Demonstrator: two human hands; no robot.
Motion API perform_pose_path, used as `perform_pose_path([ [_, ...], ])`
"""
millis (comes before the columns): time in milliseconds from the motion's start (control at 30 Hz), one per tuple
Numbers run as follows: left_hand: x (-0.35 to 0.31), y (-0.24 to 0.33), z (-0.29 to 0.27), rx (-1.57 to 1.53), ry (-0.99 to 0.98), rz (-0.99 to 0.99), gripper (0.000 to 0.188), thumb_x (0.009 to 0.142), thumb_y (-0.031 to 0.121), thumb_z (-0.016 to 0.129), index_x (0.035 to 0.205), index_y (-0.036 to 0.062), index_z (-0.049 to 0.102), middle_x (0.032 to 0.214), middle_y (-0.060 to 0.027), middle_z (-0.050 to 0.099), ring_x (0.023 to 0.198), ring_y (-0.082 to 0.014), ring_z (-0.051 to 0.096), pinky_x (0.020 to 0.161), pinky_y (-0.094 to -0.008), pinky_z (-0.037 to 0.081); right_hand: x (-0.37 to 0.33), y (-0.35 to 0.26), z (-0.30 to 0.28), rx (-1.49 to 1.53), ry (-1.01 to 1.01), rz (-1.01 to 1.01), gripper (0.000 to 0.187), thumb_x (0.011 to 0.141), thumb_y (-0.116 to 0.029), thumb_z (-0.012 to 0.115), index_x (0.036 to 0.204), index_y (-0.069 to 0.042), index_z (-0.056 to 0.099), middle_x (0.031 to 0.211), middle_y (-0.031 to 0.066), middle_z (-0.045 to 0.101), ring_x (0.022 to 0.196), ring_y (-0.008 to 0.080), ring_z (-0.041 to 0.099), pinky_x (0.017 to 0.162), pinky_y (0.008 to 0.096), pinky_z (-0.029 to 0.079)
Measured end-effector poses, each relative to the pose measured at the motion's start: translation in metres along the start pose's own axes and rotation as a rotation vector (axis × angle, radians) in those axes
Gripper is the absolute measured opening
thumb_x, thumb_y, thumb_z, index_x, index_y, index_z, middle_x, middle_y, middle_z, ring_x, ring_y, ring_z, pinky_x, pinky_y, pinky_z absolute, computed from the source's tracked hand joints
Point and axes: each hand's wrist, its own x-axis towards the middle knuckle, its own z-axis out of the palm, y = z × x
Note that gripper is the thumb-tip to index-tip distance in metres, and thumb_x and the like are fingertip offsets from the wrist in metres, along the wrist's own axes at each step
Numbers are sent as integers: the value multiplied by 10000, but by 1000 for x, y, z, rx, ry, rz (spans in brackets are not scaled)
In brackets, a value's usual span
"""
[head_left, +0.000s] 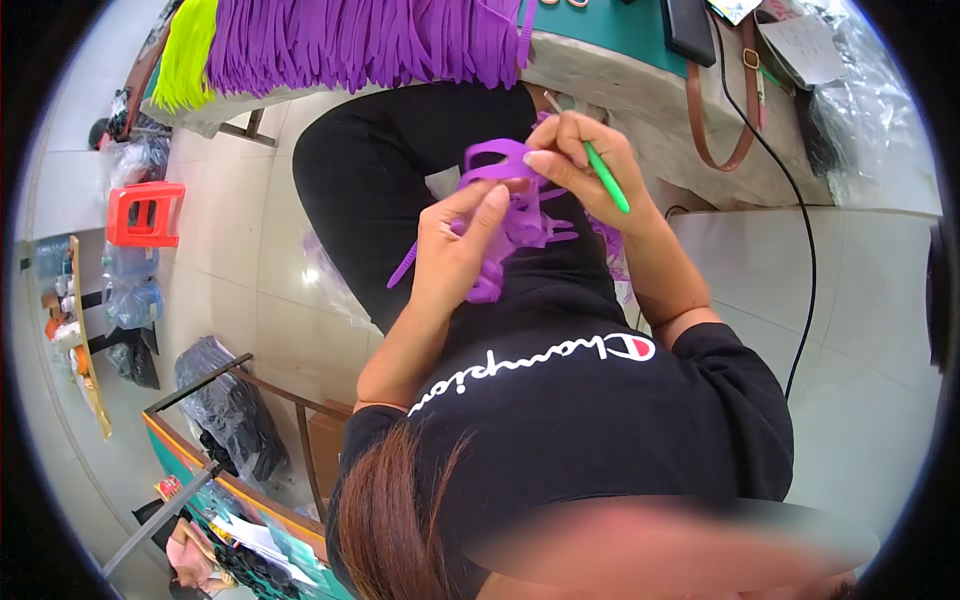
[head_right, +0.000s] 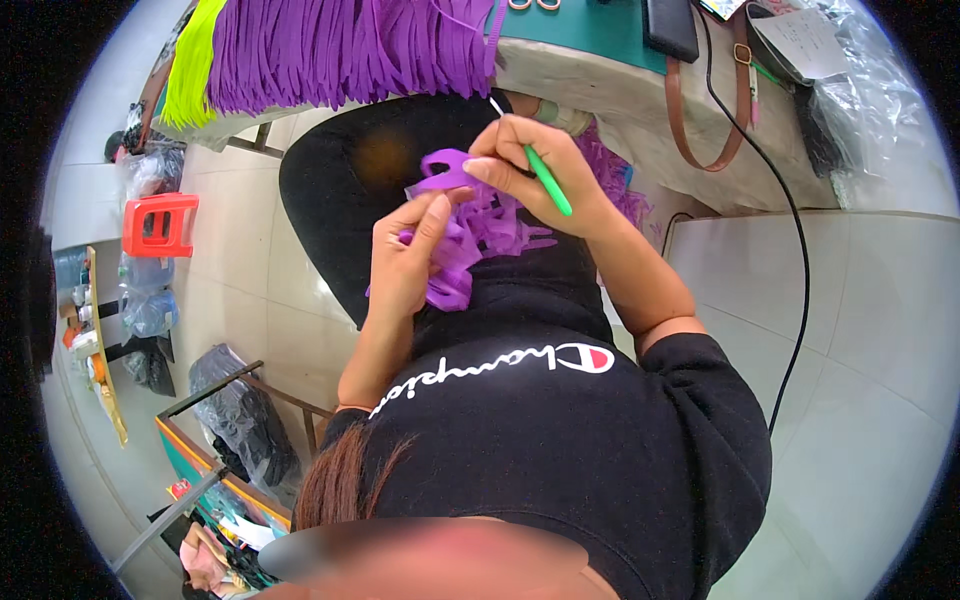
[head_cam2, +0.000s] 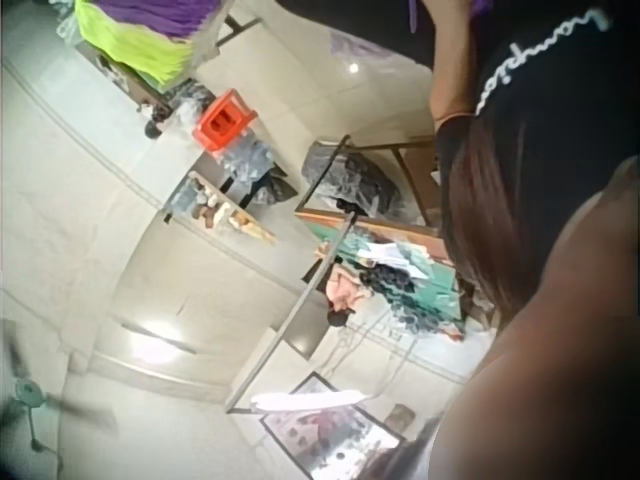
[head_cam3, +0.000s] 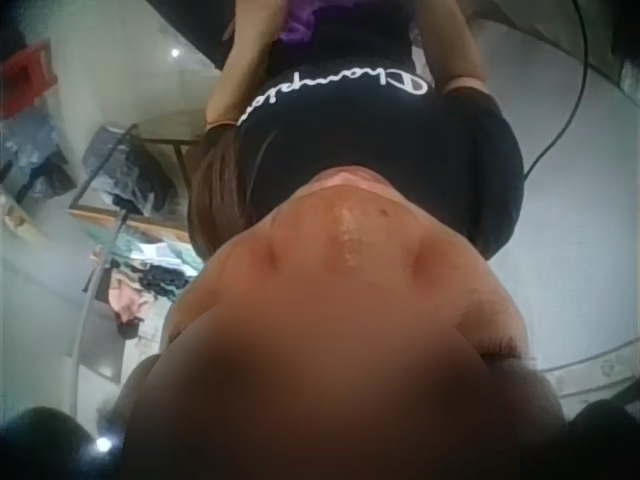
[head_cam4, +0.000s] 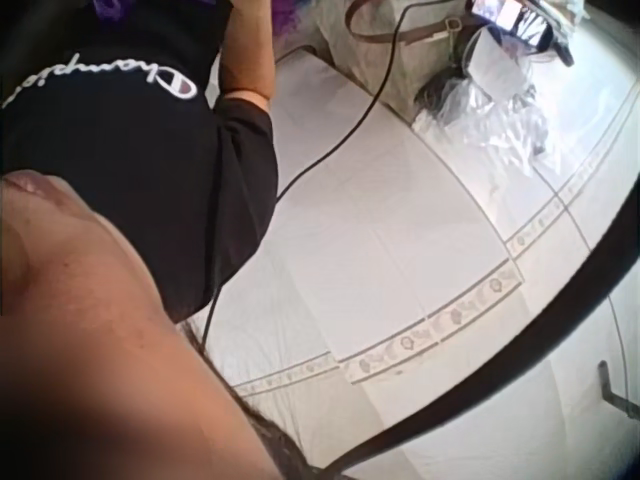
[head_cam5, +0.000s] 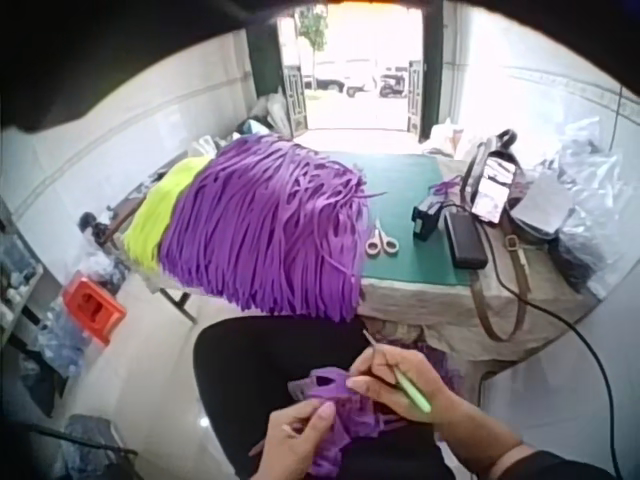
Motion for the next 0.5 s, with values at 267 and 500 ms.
perform_pose_path([
  [267,-4,14,-4,398,130,335,300,806,107,710,1070,5,609,1002,-57,642,723,-61,547,621,-199,426,13,-14,-9,-122,-357,-203,194,847,-3,564,751,-27,397,890,121,582,718,243,528,651,309,452],
  [500,13,1,-18,-163,-350,-354,204,852,121,666,1019,23,601,766,-19,630,466,18,386,410,-159,266,22,-12,-23,-308,-431,-311,175,666,62,543,767,-26,429,963,144,631,740,323,566,678,349,471],
])
